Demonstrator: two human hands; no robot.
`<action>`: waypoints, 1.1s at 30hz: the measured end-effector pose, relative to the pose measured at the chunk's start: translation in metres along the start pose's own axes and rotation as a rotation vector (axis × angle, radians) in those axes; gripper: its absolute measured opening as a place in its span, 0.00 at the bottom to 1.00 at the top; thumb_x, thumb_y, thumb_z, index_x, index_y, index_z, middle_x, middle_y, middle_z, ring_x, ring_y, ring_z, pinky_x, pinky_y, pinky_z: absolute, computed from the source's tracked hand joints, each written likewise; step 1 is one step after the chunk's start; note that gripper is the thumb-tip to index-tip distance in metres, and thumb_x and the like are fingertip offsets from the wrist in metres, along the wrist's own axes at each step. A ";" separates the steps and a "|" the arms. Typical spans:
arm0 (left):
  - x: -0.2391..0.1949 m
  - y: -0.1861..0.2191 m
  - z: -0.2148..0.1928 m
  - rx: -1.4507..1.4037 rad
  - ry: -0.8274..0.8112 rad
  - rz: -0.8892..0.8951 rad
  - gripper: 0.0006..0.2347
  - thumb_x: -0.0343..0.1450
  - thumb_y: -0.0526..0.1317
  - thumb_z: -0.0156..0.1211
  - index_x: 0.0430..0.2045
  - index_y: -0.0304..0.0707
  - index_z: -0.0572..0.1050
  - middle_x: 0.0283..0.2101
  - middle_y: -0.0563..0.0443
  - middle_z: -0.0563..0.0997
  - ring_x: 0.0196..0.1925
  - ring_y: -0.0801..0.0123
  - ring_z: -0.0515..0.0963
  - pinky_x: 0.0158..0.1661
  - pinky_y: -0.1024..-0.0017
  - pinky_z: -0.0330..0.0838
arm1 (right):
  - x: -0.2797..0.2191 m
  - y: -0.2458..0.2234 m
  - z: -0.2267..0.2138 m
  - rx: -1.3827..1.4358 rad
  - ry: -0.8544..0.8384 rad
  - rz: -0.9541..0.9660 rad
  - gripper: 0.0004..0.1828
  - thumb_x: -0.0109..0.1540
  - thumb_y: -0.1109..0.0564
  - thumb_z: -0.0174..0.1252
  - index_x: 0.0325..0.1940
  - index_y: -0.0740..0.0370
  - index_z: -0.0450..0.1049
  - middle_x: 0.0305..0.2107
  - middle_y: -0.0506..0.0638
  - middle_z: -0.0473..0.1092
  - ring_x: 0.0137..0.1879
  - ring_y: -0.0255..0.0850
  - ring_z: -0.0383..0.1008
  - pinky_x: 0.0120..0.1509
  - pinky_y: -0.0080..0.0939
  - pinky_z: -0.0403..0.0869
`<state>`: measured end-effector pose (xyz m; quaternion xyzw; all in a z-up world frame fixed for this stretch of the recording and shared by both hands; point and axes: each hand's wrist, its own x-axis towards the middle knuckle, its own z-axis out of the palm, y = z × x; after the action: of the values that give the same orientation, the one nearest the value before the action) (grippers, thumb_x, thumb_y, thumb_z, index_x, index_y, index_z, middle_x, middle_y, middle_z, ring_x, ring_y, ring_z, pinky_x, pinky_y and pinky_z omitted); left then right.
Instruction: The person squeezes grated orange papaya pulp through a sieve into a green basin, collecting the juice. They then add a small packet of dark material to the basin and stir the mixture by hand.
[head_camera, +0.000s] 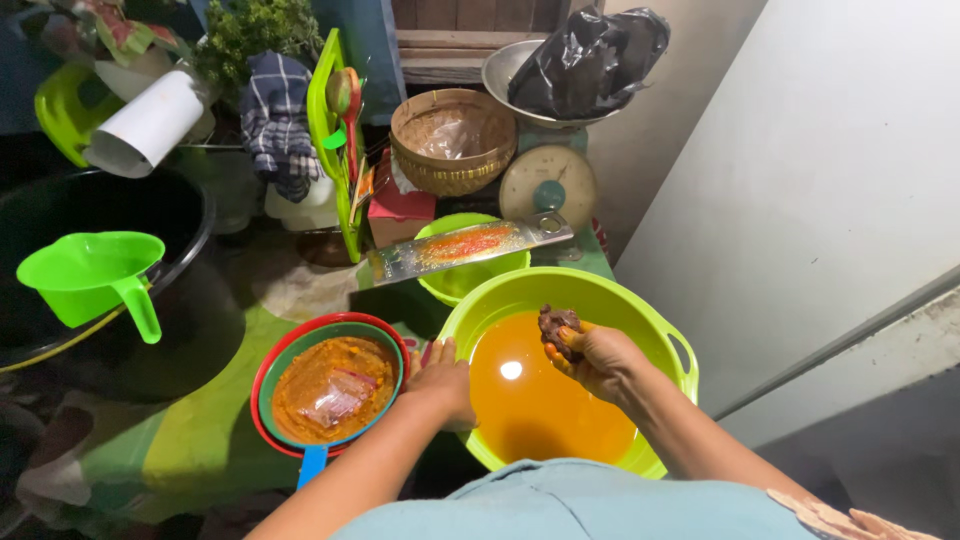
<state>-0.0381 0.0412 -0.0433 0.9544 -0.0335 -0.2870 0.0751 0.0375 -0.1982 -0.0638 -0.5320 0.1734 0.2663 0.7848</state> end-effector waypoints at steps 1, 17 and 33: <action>-0.001 0.002 -0.001 -0.002 -0.001 -0.009 0.38 0.65 0.49 0.67 0.70 0.35 0.55 0.79 0.34 0.35 0.81 0.48 0.32 0.74 0.47 0.31 | 0.005 -0.001 -0.005 -0.028 0.010 -0.011 0.12 0.69 0.62 0.50 0.56 0.68 0.69 0.39 0.54 0.74 0.36 0.40 0.75 0.42 0.37 0.79; 0.195 -0.140 0.012 -2.057 0.521 -0.614 0.23 0.69 0.44 0.68 0.54 0.29 0.72 0.52 0.37 0.77 0.47 0.51 0.76 0.51 0.56 0.73 | -0.010 -0.051 0.016 0.096 0.082 0.110 0.15 0.65 0.53 0.56 0.53 0.63 0.71 0.45 0.58 0.73 0.42 0.46 0.76 0.45 0.43 0.80; 0.253 -0.184 -0.021 -2.628 0.420 -0.617 0.21 0.73 0.45 0.58 0.63 0.50 0.69 0.70 0.46 0.64 0.74 0.50 0.58 0.71 0.47 0.47 | -0.022 -0.066 0.026 0.118 0.185 0.120 0.13 0.65 0.53 0.57 0.50 0.62 0.73 0.42 0.57 0.74 0.42 0.46 0.77 0.45 0.43 0.81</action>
<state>0.1875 0.1984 -0.1933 0.1738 0.4857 0.0370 0.8559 0.0595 -0.1983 0.0071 -0.4957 0.2918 0.2517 0.7783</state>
